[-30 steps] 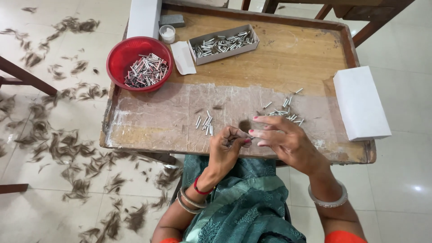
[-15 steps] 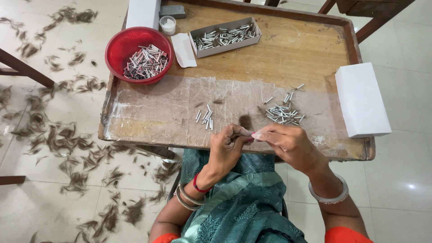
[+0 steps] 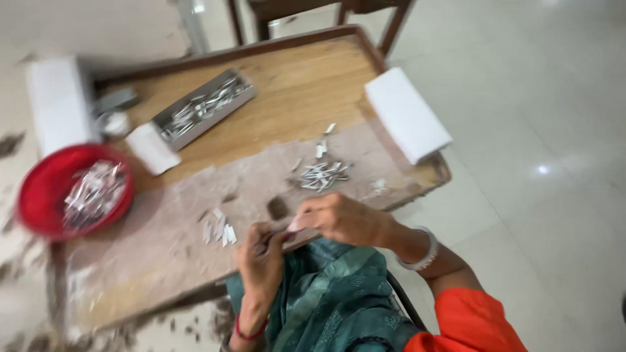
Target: The person sits at a wooden table and repeatedly packs loose hair into small metal tubes by hand, pressing the hair in with her fingers and setting finished tubes aside with the others on the table.
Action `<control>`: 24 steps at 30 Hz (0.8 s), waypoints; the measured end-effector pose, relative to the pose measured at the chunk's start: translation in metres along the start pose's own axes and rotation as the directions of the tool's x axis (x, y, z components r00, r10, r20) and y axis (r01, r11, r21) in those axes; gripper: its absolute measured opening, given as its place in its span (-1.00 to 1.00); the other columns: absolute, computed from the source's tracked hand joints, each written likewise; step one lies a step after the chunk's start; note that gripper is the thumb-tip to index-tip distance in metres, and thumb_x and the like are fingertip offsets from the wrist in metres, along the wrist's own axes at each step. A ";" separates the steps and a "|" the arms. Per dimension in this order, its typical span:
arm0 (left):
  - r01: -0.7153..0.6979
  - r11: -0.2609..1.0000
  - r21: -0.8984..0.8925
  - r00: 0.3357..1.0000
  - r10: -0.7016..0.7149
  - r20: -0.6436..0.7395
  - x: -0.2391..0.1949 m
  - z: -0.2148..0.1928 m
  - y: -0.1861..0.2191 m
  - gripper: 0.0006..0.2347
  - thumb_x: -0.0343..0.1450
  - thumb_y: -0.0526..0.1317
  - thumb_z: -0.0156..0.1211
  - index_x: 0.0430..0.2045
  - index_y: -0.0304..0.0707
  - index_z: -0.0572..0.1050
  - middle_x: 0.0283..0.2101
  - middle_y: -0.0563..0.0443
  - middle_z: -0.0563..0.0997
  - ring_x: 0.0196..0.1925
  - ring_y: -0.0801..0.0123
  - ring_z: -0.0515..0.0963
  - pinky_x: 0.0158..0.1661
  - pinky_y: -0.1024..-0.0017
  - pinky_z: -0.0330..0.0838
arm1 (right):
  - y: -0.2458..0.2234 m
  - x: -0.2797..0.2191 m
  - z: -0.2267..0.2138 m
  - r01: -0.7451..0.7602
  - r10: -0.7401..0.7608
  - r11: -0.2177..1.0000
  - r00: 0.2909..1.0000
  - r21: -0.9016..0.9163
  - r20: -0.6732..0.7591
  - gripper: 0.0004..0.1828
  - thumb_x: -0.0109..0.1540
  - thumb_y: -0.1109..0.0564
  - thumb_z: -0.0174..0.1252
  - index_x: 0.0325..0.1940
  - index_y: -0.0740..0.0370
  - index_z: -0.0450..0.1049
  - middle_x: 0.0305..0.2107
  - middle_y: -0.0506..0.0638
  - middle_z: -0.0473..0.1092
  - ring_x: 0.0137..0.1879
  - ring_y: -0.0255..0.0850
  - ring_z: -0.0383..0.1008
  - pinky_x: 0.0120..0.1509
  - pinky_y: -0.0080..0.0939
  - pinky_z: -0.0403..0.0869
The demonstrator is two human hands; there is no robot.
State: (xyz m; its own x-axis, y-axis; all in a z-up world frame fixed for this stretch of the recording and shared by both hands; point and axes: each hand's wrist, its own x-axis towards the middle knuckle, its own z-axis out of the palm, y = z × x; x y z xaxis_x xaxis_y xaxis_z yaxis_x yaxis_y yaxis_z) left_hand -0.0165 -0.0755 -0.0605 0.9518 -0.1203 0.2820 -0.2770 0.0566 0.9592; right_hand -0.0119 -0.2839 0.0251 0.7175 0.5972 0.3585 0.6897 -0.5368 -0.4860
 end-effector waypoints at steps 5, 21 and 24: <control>0.053 0.992 -0.113 0.999 -0.052 0.008 -0.001 -0.007 -0.050 -0.88 0.42 -0.56 0.15 -0.26 -0.48 0.39 -0.32 -0.25 0.66 -0.27 0.31 0.70 -0.20 0.48 0.60 | 0.008 -0.013 0.007 0.042 -0.039 0.999 0.993 0.027 -0.107 -0.57 0.12 0.44 0.18 0.03 0.16 0.54 -0.13 0.02 0.46 -0.15 -0.12 0.58 -0.14 -0.22 0.58; 0.211 0.977 -0.012 0.935 -0.198 0.293 0.034 -0.045 -0.249 -0.92 0.45 -0.47 0.14 -0.23 -0.53 0.52 -0.33 -0.31 0.65 -0.28 0.24 0.69 -0.19 0.41 0.62 | 0.020 -0.029 0.028 -0.023 0.046 0.993 0.978 0.115 -0.202 -0.71 0.23 0.31 0.15 -0.01 0.05 0.55 -0.21 -0.11 0.50 -0.17 -0.17 0.61 -0.16 -0.22 0.57; 0.206 0.978 -0.023 0.941 -0.191 0.279 0.031 -0.039 -0.249 -0.93 0.46 -0.47 0.14 -0.24 -0.53 0.51 -0.35 -0.29 0.65 -0.29 0.25 0.69 -0.20 0.42 0.61 | 0.013 -0.031 0.019 -0.052 0.075 0.992 0.974 0.114 -0.212 -0.75 0.25 0.30 0.18 -0.02 0.09 0.55 -0.25 -0.12 0.48 -0.15 -0.20 0.60 -0.15 -0.22 0.58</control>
State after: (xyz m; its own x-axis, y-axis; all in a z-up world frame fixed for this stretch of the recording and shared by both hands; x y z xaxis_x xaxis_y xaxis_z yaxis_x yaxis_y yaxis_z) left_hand 0.0873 -0.0544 -0.2919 0.9119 -0.4009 0.0876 -0.0722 0.0534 0.9960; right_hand -0.0271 -0.2983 -0.0075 0.7716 0.4155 0.4816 0.6360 -0.4958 -0.5913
